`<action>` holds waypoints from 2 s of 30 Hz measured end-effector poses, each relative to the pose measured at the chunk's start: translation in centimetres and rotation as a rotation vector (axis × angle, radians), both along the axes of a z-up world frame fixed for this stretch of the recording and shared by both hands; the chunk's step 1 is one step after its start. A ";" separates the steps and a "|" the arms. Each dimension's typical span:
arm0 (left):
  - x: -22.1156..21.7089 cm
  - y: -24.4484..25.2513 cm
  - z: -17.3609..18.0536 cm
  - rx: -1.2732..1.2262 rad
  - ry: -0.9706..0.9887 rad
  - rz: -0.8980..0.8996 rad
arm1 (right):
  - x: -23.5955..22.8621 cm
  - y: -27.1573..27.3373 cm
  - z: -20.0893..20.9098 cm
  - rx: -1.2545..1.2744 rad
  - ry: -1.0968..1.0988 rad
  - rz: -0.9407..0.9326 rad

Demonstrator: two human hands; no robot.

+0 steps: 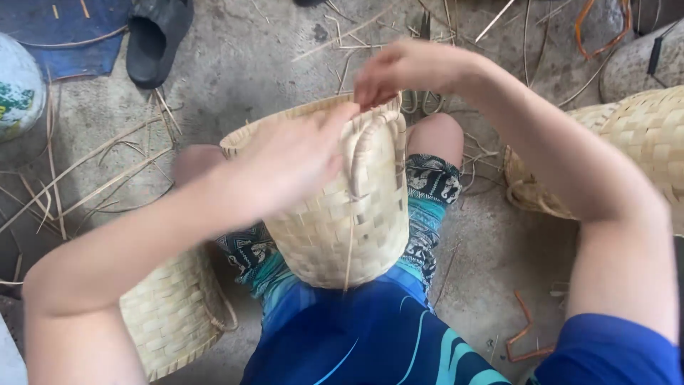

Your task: Weaving and assembling bamboo baskets while sitting on the floor.

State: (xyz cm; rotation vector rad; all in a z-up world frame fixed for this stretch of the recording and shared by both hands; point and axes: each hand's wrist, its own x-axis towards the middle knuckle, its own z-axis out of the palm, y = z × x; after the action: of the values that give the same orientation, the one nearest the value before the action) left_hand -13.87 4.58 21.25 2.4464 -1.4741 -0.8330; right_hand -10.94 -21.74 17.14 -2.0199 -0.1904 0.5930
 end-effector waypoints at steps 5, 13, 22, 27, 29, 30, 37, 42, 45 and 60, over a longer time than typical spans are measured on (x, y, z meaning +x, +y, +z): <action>-4.3 2.0 0.7 -0.367 -0.248 -0.038 | -0.4 4.3 -1.3 -0.245 0.439 0.536; -5.2 3.1 -0.1 -0.467 -0.301 -0.086 | -2.3 5.6 -10.7 -0.178 0.969 0.672; -6.0 1.8 0.5 -0.410 -0.267 -0.101 | -4.8 4.4 -11.0 -0.209 0.773 0.563; -6.9 1.5 0.3 -0.432 -0.287 -0.038 | -4.9 5.1 -10.8 -0.250 0.654 0.564; -6.7 1.4 0.2 -0.450 -0.263 -0.012 | -4.6 5.4 -10.6 -0.266 0.605 0.567; -6.5 1.3 0.0 -0.454 -0.225 -0.007 | -4.3 5.4 -10.5 -0.285 0.558 0.565; -3.5 -0.6 1.8 0.188 0.281 -0.005 | -5.3 7.1 -7.7 -0.329 0.393 0.566; -0.3 -4.1 2.9 0.456 0.694 -0.030 | -5.1 9.6 -4.3 -0.560 0.655 0.566; 0.5 -4.2 0.1 0.466 0.916 -0.077 | -4.6 9.0 -5.0 -0.520 0.509 0.741; 2.1 -2.0 -4.2 0.469 1.151 0.214 | -6.5 4.6 3.1 -0.181 0.321 0.445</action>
State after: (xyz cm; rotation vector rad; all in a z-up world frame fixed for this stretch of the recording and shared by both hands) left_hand -11.72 2.54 17.06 1.6355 -0.5958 -2.1648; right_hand -17.45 -17.18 20.28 -2.0297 -0.4084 1.2420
